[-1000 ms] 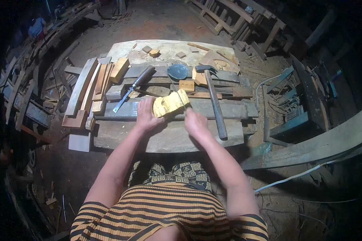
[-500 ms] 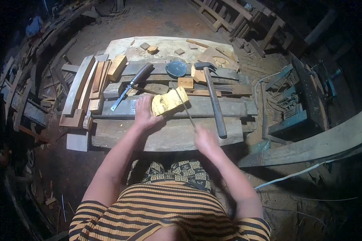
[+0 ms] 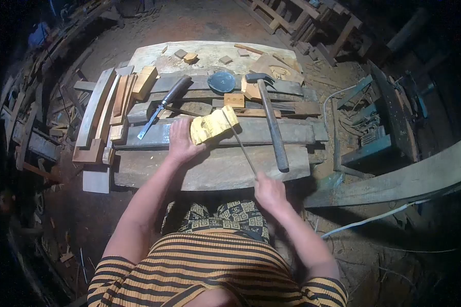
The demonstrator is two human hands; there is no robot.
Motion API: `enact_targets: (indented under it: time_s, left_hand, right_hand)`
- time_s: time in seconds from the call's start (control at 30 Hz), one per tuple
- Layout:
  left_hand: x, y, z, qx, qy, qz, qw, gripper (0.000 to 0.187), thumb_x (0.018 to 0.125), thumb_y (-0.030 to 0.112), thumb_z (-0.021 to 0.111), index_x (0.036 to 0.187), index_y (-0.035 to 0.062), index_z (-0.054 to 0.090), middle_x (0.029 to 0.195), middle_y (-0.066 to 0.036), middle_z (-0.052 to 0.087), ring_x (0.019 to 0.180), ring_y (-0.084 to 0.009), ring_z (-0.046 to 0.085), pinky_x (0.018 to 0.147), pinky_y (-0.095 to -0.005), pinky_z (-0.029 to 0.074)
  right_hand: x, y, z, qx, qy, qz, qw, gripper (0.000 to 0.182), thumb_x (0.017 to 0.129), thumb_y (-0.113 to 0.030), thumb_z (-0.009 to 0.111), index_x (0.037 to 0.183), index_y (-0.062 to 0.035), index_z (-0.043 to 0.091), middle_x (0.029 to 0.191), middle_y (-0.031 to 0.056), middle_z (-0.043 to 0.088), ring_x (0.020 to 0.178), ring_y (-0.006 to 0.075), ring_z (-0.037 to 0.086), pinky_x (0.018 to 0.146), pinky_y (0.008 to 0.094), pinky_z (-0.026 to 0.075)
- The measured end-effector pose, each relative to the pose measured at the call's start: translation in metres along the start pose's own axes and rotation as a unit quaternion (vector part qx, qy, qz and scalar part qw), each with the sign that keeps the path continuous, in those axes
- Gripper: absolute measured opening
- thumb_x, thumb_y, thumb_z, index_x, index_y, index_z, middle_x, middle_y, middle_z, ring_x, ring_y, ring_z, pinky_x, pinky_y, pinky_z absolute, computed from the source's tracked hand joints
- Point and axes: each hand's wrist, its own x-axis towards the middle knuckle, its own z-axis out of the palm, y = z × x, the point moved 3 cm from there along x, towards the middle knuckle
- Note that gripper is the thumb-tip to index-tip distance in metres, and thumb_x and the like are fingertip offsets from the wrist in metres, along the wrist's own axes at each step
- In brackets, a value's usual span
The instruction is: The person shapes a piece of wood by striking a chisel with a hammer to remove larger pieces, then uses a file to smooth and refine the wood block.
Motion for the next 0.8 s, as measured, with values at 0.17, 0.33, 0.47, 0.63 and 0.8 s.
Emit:
enact_targets:
  time_s: [0.17, 0.33, 0.47, 0.63, 0.8]
  left_hand:
    - [0.000, 0.001, 0.000, -0.011, 0.019, 0.011, 1.000, 0.072, 0.047, 0.028, 0.075, 0.109, 0.0063, 0.046, 0.098, -0.014, 0.050, 0.095, -0.0328, 0.046, 0.087, -0.0430, 0.034]
    - [-0.001, 0.003, -0.001, -0.011, 0.011, -0.006, 1.000, 0.070, 0.047, 0.025, 0.075, 0.108, 0.0060, 0.047, 0.098, -0.015, 0.050, 0.096, -0.0336, 0.047, 0.087, -0.0432, 0.034]
    - [0.001, 0.003, -0.003, -0.017, 0.008, -0.008, 1.000, 0.071, 0.047, 0.027, 0.074, 0.109, 0.0055, 0.047, 0.098, -0.015, 0.050, 0.096, -0.0337, 0.046, 0.087, -0.0430, 0.034]
    - [0.000, 0.002, -0.001, -0.001, 0.013, 0.006, 1.000, 0.072, 0.047, 0.028, 0.074, 0.109, 0.0055, 0.047, 0.097, -0.015, 0.049, 0.095, -0.0337, 0.046, 0.087, -0.0429, 0.034]
    - [-0.001, 0.001, -0.001, -0.013, 0.004, 0.010, 1.000, 0.077, 0.047, 0.031, 0.075, 0.112, 0.0064, 0.043, 0.099, -0.015, 0.048, 0.096, -0.0327, 0.044, 0.089, -0.0435, 0.032]
  right_hand:
    - [0.108, -0.034, 0.009, 0.009, 0.058, -0.047, 0.997, 0.022, 0.087, -0.018, 0.041, 0.096, -0.0013, 0.054, 0.080, 0.0259, 0.062, 0.079, 0.0430, 0.061, 0.070, 0.0536, 0.046]
    - [0.080, -0.029, 0.005, -0.019, 0.046, -0.033, 0.998, 0.020, 0.087, -0.018, 0.043, 0.092, -0.0014, 0.052, 0.077, 0.0241, 0.062, 0.075, 0.0432, 0.060, 0.068, 0.0532, 0.046]
    - [-0.010, 0.003, 0.011, -0.008, 0.001, 0.000, 1.000, 0.017, 0.085, -0.017, 0.049, 0.092, -0.0026, 0.052, 0.074, 0.0230, 0.061, 0.072, 0.0426, 0.060, 0.066, 0.0536, 0.046]
    - [0.030, -0.010, -0.002, 0.000, 0.010, -0.020, 1.000, 0.017, 0.085, -0.017, 0.046, 0.093, -0.0026, 0.052, 0.076, 0.0242, 0.061, 0.075, 0.0415, 0.061, 0.068, 0.0528, 0.045]
    - [0.111, -0.039, 0.008, 0.019, 0.073, -0.040, 0.996, 0.019, 0.086, -0.020, 0.045, 0.089, -0.0025, 0.052, 0.079, 0.0247, 0.060, 0.078, 0.0432, 0.058, 0.068, 0.0544, 0.043]
